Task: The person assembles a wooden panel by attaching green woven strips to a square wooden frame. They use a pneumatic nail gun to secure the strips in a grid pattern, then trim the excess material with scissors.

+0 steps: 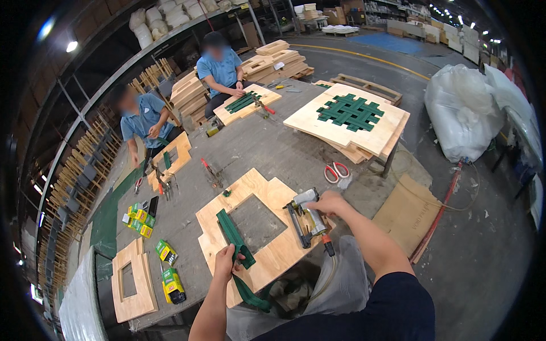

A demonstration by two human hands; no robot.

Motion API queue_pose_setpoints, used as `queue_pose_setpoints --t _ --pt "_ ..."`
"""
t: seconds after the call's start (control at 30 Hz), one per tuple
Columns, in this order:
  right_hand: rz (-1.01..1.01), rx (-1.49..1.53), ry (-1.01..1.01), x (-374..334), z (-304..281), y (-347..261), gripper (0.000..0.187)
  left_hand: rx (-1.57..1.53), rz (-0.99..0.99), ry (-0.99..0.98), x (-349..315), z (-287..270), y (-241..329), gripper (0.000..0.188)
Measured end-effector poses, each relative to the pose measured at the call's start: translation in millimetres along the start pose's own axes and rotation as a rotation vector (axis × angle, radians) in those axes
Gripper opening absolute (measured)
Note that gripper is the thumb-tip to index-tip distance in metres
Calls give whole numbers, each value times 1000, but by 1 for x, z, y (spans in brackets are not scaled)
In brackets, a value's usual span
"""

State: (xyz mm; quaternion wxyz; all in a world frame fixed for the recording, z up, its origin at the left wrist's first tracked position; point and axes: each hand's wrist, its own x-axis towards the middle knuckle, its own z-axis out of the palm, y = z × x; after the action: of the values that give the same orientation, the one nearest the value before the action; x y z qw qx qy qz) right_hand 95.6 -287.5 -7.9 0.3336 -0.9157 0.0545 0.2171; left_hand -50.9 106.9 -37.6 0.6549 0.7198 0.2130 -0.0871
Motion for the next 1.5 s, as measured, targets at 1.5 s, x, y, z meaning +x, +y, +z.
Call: queue_pose_setpoints --t 1.5 --pt "-1263 -877 -368 -34 103 -95 49 -237 -47 -141 -43 -15 16 35"
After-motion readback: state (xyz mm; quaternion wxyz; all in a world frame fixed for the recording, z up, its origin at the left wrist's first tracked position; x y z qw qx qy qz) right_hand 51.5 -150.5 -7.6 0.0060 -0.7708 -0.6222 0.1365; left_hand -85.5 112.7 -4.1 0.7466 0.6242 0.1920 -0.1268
